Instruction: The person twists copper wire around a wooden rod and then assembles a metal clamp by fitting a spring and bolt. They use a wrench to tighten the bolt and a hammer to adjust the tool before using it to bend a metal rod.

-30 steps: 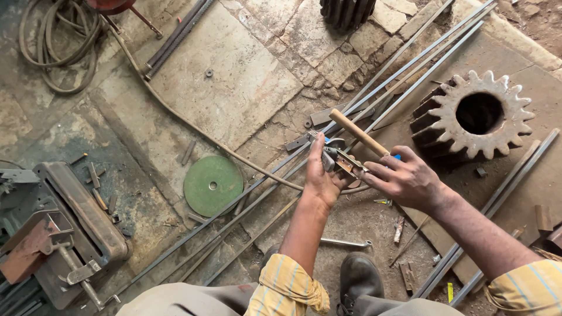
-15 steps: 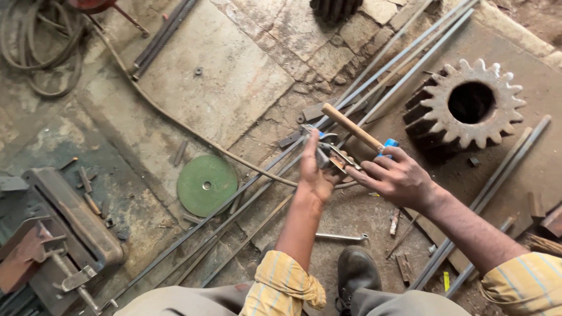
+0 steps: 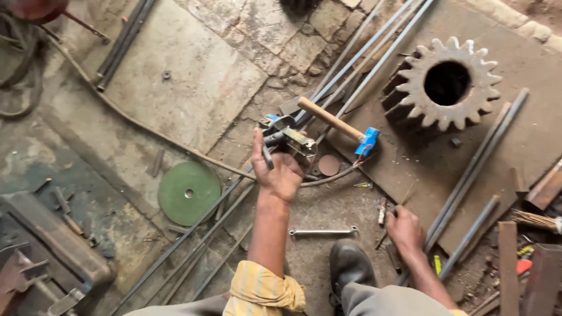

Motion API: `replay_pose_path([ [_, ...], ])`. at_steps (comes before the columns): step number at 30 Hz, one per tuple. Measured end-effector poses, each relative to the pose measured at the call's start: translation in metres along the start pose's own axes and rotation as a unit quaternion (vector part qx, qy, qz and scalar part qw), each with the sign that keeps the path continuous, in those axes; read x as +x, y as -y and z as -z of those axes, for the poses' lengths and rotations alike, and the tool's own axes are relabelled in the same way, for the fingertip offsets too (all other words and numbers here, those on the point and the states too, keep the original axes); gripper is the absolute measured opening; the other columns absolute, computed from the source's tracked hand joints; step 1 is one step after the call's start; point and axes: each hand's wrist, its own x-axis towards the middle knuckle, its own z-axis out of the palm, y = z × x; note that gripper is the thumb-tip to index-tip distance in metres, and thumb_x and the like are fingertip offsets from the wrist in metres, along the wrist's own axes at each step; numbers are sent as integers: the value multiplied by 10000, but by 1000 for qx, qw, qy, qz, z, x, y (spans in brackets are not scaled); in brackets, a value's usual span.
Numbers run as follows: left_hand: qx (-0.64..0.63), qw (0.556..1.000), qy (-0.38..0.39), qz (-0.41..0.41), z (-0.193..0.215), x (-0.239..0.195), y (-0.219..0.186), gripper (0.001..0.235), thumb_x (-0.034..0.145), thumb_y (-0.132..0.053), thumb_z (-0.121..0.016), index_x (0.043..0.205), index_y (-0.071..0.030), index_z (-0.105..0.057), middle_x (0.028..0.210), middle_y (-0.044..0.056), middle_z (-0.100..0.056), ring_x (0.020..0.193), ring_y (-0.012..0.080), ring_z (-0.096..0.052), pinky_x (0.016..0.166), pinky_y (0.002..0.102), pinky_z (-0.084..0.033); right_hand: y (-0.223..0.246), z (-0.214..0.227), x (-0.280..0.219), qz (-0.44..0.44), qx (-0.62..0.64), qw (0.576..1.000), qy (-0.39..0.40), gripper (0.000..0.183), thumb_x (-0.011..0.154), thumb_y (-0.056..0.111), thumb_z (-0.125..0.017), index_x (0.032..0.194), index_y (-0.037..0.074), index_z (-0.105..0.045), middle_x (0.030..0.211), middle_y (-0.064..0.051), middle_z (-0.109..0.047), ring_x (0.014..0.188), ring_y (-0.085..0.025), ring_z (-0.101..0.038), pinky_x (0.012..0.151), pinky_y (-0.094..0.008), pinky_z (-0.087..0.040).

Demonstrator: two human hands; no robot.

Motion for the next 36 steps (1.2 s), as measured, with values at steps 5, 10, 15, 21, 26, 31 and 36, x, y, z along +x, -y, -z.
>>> replay_pose_path([
  [5, -23, 999, 29, -6, -7, -7, -2, 693, 924, -718, -544, 1210, -100, -671, 999, 153, -761, 854, 266, -724, 666, 394, -566, 16, 7, -10, -41, 168, 980, -99, 374, 934, 351, -710, 1190, 93, -621, 992, -161, -763, 931, -400, -729, 808, -528, -558],
  [10, -50, 996, 77, 13, -8, -7, -4, 714, 942, -732, -516, 1185, -81, -680, 989, 147, -762, 850, 270, -730, 674, 402, -571, 13, -4, 3, 18, 255, 961, -103, 403, 924, 122, -687, 1314, 68, -604, 1011, -112, -764, 821, -265, -740, 715, -426, -582],
  [15, -5, 1000, 30, -6, -9, -7, -3, 664, 931, -734, -534, 1161, -132, -695, 952, 108, -766, 825, 236, -710, 689, 412, -541, 79, 128, -37, 147, 396, 902, -89, 348, 978, 7, -649, 1317, 75, -690, 1030, -120, -741, 800, -164, -691, 670, -307, -579],
  [21, 53, 997, -48, -21, -30, -19, 1, 532, 859, -705, -587, 1089, -236, -684, 945, 58, -762, 846, 198, -701, 760, 442, -506, 143, 244, -67, 378, 259, 885, -86, 380, 894, -16, -641, 1231, 126, -743, 1054, -88, -786, 827, -127, -745, 725, -264, -611],
  [26, 69, 992, -81, -64, -25, -19, 7, 478, 861, -657, -668, 1083, -233, -673, 979, 43, -757, 918, 208, -690, 868, 431, -513, 164, 251, -68, 410, 186, 889, -82, 437, 844, -20, -649, 1232, 154, -750, 1010, -80, -784, 790, -152, -737, 731, -298, -591],
  [31, 104, 989, -78, -70, -33, -26, 5, 489, 820, -644, -680, 1070, -224, -654, 930, 19, -728, 933, 192, -694, 876, 448, -538, 166, 238, -60, 381, 189, 904, -49, 408, 868, -9, -657, 1216, 178, -759, 934, -46, -798, 710, -131, -746, 674, -278, -614],
  [36, 114, 988, -67, -79, -35, -29, 5, 503, 823, -656, -670, 1091, -232, -639, 969, 28, -722, 956, 191, -694, 881, 438, -553, 166, 234, -60, 372, 231, 899, -34, 396, 868, -16, -653, 1204, 163, -763, 966, -57, -803, 757, -118, -755, 677, -277, -619],
])
